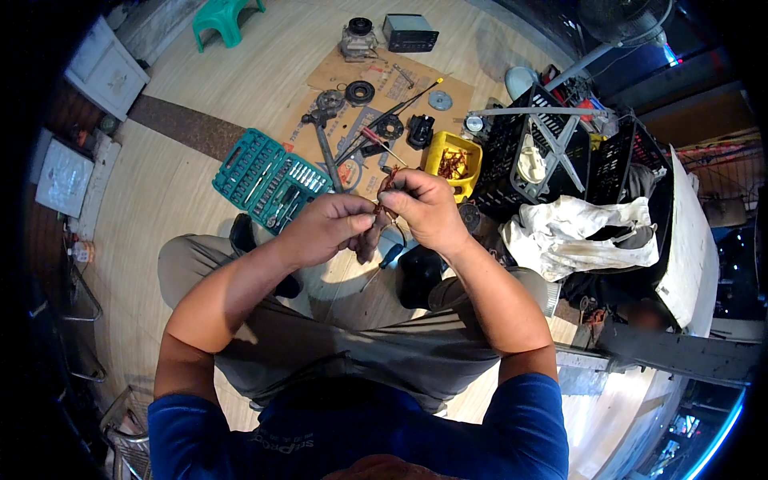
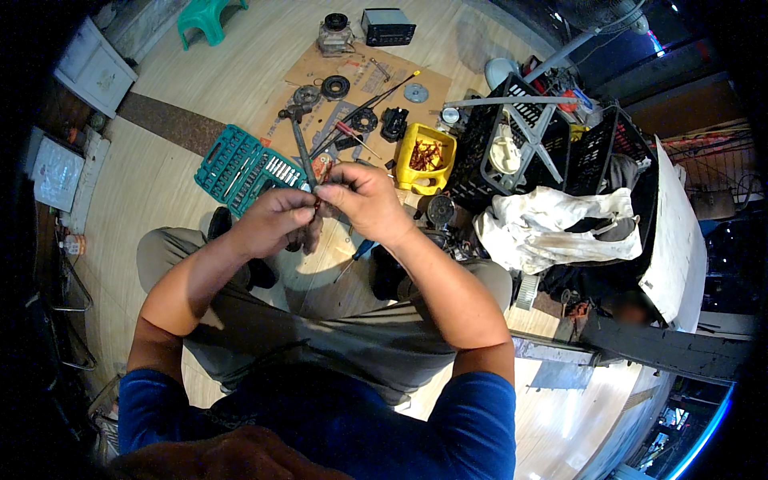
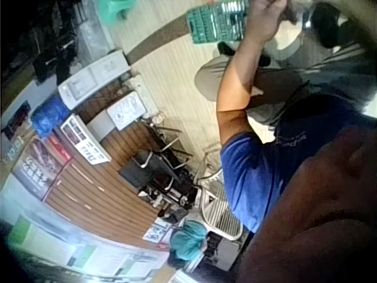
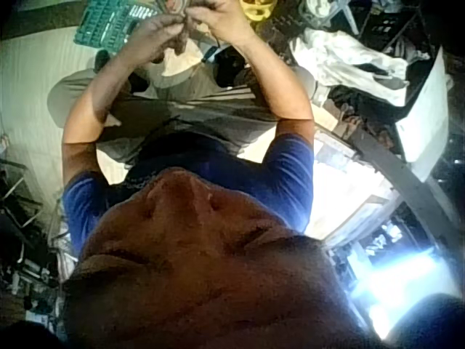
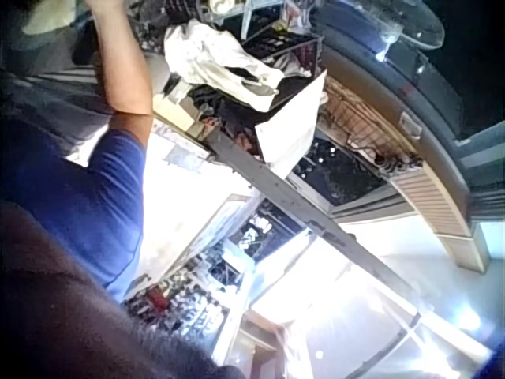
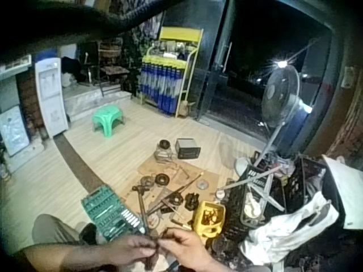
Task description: The person works on a motor component, stripping and twisting wires together before securing them with a tool.
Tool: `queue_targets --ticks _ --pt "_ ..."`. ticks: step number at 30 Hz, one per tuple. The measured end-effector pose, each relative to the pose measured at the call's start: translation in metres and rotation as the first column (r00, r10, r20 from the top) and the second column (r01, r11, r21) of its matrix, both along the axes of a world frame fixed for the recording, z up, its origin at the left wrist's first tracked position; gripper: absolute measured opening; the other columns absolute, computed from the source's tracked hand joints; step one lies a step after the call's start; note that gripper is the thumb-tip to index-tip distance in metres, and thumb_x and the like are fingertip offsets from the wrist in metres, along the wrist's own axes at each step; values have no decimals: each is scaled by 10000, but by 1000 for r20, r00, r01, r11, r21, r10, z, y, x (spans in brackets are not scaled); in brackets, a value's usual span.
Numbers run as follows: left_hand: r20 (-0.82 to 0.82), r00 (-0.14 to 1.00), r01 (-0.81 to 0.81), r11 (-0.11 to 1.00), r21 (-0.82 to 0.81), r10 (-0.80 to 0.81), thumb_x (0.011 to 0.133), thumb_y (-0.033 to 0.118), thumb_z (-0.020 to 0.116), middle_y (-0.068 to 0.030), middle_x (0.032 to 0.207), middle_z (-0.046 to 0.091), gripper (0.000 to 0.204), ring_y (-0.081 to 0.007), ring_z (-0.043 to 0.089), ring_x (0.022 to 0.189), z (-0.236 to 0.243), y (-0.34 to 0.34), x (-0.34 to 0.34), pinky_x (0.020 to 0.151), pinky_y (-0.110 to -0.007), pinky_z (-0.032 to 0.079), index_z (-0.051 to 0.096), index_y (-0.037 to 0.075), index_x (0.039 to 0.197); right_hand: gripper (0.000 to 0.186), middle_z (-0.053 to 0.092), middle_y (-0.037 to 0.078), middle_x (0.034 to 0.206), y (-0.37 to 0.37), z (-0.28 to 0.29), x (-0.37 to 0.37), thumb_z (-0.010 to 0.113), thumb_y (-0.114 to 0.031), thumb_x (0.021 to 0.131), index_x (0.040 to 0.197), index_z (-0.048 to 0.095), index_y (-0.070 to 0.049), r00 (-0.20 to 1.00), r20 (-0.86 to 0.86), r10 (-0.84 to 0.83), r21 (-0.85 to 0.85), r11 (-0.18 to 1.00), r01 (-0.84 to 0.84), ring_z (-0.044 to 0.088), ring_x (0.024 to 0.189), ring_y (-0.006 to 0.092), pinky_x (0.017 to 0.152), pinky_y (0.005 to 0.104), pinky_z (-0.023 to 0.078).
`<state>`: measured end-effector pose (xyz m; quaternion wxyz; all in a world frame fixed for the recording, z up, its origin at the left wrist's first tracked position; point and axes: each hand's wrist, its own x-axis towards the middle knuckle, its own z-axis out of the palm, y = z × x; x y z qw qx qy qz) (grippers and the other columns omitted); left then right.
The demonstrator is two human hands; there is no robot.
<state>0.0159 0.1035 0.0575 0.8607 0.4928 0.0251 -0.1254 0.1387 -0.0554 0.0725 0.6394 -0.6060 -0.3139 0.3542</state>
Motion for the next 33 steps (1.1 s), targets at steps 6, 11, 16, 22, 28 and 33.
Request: queue_targets --ticks 6,11,16,22,28,33 --pt "20 992 -123 966 227 121 933 134 546 -72 786 616 178 -150 615 672 7 -4 2 609 -281 513 579 -25 1004 124 635 -2 778 0 -12 4 667 -99 855 908 642 10 994 90 -61 -14 998 62 560 714 56 650 220 470" --pt "9 996 -89 976 197 89 944 121 529 -57 741 600 151 -134 591 644 -2 -2 0 590 -268 497 593 -14 966 147 608 11 758 0 -6 1 664 -136 869 877 617 3 1000 -29 -2 56 998 3 561 689 82 642 225 462" --pt "13 996 83 883 -462 -87 961 167 507 -53 757 587 191 -142 579 621 -9 -8 -4 552 -260 472 570 -7 1007 161 610 16 760 2 3 -4 668 -149 870 886 603 -2 995 -91 31 108 994 -21 565 689 84 642 229 469" --pt "-80 986 -140 985 98 148 962 149 499 -60 783 603 168 -136 579 623 4 -11 7 562 -269 482 567 -2 991 143 632 -3 787 3 -8 1 661 -102 857 948 646 7 988 99 -116 2 993 116 544 708 56 641 222 462" --pt "-30 994 -98 966 240 108 969 160 485 -49 750 578 199 -112 550 611 2 -9 2 562 -260 470 565 -8 901 162 606 -8 796 3 -8 -1 666 -158 872 884 621 -3 980 190 -59 -59 996 72 536 753 56 687 223 459" --pt "39 998 -50 978 201 43 981 183 459 -32 705 533 233 -101 515 587 -5 -9 0 541 -254 440 540 1 860 158 607 -7 820 3 -11 1 652 -158 883 900 624 -4 997 68 42 -16 999 -41 540 758 66 694 226 460"
